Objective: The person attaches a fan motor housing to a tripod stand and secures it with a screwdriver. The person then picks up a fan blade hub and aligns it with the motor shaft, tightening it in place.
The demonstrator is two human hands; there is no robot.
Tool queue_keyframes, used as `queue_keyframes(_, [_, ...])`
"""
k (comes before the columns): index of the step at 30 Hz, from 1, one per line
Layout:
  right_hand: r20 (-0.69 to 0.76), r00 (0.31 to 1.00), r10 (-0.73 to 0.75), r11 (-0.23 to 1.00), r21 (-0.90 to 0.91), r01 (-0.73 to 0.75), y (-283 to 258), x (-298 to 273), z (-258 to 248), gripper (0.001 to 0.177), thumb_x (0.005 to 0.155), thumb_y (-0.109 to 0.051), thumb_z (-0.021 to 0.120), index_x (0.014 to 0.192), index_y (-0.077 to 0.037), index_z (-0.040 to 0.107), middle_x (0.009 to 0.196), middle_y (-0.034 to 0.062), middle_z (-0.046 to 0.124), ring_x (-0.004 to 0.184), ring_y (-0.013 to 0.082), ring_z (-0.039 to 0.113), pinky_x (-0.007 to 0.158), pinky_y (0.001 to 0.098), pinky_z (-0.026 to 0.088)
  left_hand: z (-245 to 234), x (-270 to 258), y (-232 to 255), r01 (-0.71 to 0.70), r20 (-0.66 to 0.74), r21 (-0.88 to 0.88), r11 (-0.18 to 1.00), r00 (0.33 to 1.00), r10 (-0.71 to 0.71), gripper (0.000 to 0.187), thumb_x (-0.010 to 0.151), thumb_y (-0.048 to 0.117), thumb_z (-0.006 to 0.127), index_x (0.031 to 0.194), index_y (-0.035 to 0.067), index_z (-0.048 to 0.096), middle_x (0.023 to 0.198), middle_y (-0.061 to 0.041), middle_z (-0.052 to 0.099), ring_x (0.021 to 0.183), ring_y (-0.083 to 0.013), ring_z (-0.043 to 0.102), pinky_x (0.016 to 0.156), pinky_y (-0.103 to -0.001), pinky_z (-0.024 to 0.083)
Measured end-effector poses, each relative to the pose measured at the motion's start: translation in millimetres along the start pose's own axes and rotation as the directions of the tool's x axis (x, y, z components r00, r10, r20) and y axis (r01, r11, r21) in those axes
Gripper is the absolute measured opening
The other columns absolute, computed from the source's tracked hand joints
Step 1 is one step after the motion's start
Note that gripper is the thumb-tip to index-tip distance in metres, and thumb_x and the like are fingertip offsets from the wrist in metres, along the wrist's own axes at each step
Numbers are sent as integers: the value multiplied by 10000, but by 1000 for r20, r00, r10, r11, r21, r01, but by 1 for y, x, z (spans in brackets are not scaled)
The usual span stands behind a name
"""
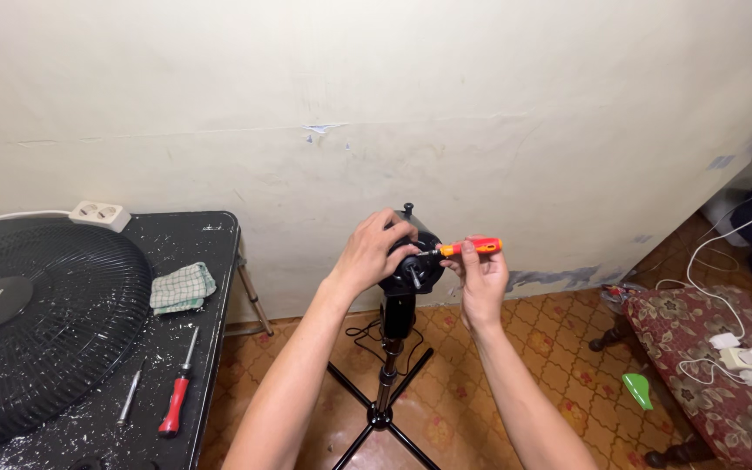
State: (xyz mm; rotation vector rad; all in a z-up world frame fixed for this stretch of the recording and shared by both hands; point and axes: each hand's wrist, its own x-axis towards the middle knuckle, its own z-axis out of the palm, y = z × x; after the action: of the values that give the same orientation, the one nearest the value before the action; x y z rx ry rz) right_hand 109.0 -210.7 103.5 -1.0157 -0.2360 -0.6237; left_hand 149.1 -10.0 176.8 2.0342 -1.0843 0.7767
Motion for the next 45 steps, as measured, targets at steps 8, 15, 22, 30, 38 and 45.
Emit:
queue_keyframes(8, [131,973,-190,964,-162,210,10,-9,3,212,1050,-56,615,1227,24,529,1121,144,674,1083,262,717,885,338,617,9,-9,-10,5,-33,-7,1000,999,-5,214,833,224,821,963,117,688,1015,-52,639,1004,-293,643,839,-422,546])
queue_keyframes(15, [180,958,-221,946,-198,256,5,-12,16,209,1046,-41,615,1225,18,525,1131,139,668,1129,279,714,921,339,617,9,-11,-9,20,-35,-37,999,999,-22,210,829,211,823,962,121,688,1022,-49,647,1022,-289,647,851,-419,549])
queue_keyframes(22, [365,840,-401,598,-591,542,-12,-22,22,309,989,-21,703,1254,2,548,1096,179,751,1045,258,753,914,359,599,7,-12,-5,22,-40,-52,998,999,-24,199,814,152,815,964,117,689,1051,-50,651,1035,-292,644,863,-417,549])
queue_keyframes(30, [564,692,-451,350,-601,718,-24,-19,26,412,953,-53,792,1273,-92,536,1094,148,758,964,256,774,797,314,641,8,-18,-6,-13,-69,-33,999,998,10,206,812,138,817,979,122,698,1099,-58,659,1049,-298,651,877,-416,555])
queue_keyframes(38, [709,544,-450,146,-542,828,-62,-37,52,413,922,-31,676,1322,-24,572,1218,220,704,1084,376,727,917,423,608,14,-22,-7,-27,-102,-15,1000,994,25,217,830,101,792,1027,121,705,1185,-77,669,1070,-308,644,893,-420,558])
queue_keyframes(45, [702,570,-428,99,-590,801,-42,-43,38,339,894,-287,827,1054,-31,674,1066,115,708,907,285,733,735,369,609,21,-26,-10,-56,-83,16,998,995,58,241,826,85,760,1053,145,707,1236,-74,657,1133,-312,635,930,-416,559])
